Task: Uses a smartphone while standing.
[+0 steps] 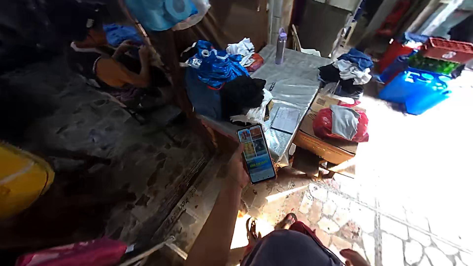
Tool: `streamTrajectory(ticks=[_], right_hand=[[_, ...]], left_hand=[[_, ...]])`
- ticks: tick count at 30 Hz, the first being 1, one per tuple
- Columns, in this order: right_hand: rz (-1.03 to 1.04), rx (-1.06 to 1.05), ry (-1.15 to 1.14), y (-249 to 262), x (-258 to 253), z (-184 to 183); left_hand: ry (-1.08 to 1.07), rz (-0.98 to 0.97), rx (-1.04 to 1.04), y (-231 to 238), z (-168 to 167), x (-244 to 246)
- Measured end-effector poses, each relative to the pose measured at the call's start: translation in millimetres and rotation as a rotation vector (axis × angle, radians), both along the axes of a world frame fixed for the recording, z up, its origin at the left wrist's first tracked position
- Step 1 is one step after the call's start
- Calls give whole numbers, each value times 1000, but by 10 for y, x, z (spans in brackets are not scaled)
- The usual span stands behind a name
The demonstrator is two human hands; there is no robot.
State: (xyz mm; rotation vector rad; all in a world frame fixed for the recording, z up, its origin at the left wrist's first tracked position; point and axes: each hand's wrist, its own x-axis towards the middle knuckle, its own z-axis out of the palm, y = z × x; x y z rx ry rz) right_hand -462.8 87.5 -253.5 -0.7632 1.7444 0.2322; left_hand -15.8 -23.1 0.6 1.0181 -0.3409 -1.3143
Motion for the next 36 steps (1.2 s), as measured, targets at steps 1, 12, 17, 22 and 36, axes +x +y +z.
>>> streamTrajectory(ticks=[1,12,17,22,36], right_hand=[[-46,-19,-2,-29,-36,134],[-223,-80,-37,-310,-994,-131],[-175,-77,-62,-452,-1618,-70],[-435,-186,-18,-508,-2544,-224],[-510,-153,-65,-555,-3299,-479]], left_hand=[[3,-22,-5,-28,-14,-45],[-68,-102,-57,-191,119,-1087],[-52,-83,-65,-402,302,-1981],[-58,-183,-84,-641,274,-2835],[-154,-312,116,-950,125,-3903]])
